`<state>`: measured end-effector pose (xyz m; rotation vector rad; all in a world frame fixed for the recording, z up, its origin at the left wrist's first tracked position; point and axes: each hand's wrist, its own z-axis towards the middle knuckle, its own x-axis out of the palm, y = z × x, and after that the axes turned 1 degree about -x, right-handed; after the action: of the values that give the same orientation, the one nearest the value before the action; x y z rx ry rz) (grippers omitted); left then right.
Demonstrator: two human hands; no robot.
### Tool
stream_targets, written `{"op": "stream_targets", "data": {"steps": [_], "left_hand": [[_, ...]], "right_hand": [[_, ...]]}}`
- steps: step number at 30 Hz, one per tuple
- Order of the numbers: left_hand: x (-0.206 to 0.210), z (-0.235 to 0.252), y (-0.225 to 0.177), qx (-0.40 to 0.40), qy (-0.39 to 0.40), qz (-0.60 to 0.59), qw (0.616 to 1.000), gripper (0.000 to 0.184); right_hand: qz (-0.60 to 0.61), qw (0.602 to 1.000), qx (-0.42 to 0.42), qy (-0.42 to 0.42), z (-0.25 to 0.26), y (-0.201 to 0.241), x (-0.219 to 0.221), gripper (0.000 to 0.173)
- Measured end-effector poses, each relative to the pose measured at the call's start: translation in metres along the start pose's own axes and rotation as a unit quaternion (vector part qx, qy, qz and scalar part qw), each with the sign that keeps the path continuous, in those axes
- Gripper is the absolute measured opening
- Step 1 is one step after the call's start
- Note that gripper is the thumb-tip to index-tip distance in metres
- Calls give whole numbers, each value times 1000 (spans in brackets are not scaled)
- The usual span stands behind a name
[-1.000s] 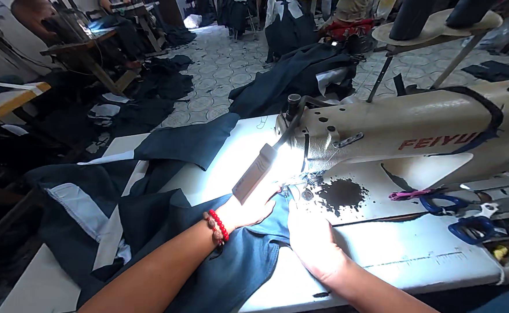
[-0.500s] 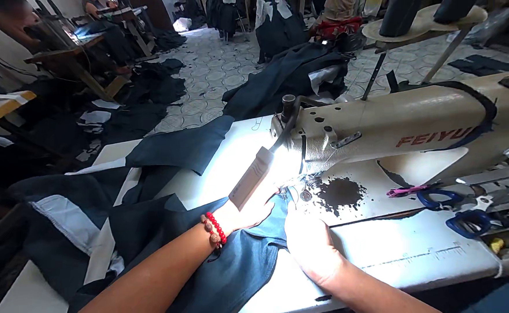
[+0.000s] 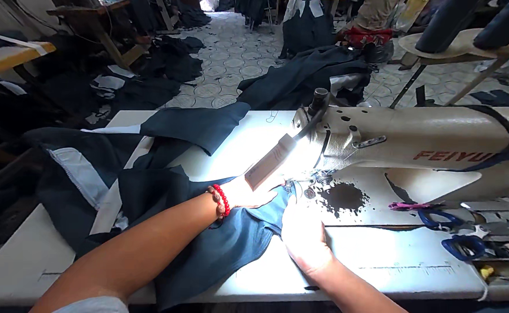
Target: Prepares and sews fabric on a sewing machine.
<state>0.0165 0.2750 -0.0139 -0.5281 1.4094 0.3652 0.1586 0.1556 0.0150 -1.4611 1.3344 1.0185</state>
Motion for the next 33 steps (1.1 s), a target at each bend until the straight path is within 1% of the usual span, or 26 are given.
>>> {"op": "stream_targets", "data": {"steps": [2,4,5,6,8,9,10,11,12,13,15,16,17,18,19,20,21,22,23,24,25,27,28,30,32,33], "left_hand": [[-7,-10,-9,-57,12,6,998,43],[-20,-36,-31,-141,-4,13,990,53],[-24,-55,-46,-182,-52,18,982,58],[-24,-77,-62,-224,-112,33,968,61],[-16,-119,-95,-332,-142,56,931,79],[-6,-137,-108,-376,-144,56,914,88],[5,-150,-117,-409,-142,45,900,92],[17,-160,-123,-429,-142,34,891,93],[27,-166,-124,-435,-146,32,888,94],[32,-169,-120,-431,-149,34,889,94],[29,-173,-99,-404,-133,26,905,93],[23,-175,-81,-383,-110,11,917,92],[15,-176,-57,-359,-80,-9,930,89],[5,-177,-30,-335,-50,-27,940,84],[-5,-177,-3,-321,-21,-40,946,78],[-15,-173,16,-321,11,-50,946,73],[-26,-165,23,-337,38,-47,940,71],[-36,-155,17,-362,54,-30,930,71],[-42,-144,2,-379,37,-14,924,68],[-41,-136,-18,-383,-8,-6,924,64],[-34,-134,-41,-385,-46,-10,922,64],[-6,-143,-77,-402,-64,-26,913,75],[11,-153,-88,-401,-88,-19,911,80],[31,-169,-98,-394,-139,13,908,83],[34,-177,-98,-389,-142,25,910,83],[33,-178,-95,-386,-136,27,912,84]], "right_hand": [[58,998,-2,-38,-1,-10,5,51],[211,973,-4,-87,-2,-30,7,42],[315,945,-2,-91,-3,-41,9,38],[413,908,6,-73,-3,-51,12,36],[576,816,16,-45,-5,-61,23,32],[616,787,9,-41,-6,-62,28,27],[628,776,-6,-55,-7,-60,32,23],[633,769,-28,-86,-8,-58,36,22],[649,750,-48,-118,-9,-55,39,22],[674,721,-56,-148,-9,-51,41,22],[763,624,-37,-166,-15,-40,39,24],[798,579,-26,-165,-17,-38,39,27],[815,555,-14,-168,-18,-38,40,27],[802,566,-4,-189,-18,-37,42,25],[762,610,-5,-215,-18,-37,46,22],[698,673,-5,-245,-21,-37,48,21],[627,733,-5,-265,-25,-36,48,23],[563,780,0,-274,-29,-35,46,27],[519,809,5,-277,-33,-36,44,29],[498,820,9,-281,-34,-37,44,30],[496,823,13,-277,-35,-40,44,31],[494,825,18,-273,-35,-45,45,31],[483,832,15,-274,-34,-48,44,30],[446,853,5,-271,-31,-53,40,30],[416,884,20,-211,-31,-55,27,44],[389,898,23,-202,-31,-58,24,51]]}}
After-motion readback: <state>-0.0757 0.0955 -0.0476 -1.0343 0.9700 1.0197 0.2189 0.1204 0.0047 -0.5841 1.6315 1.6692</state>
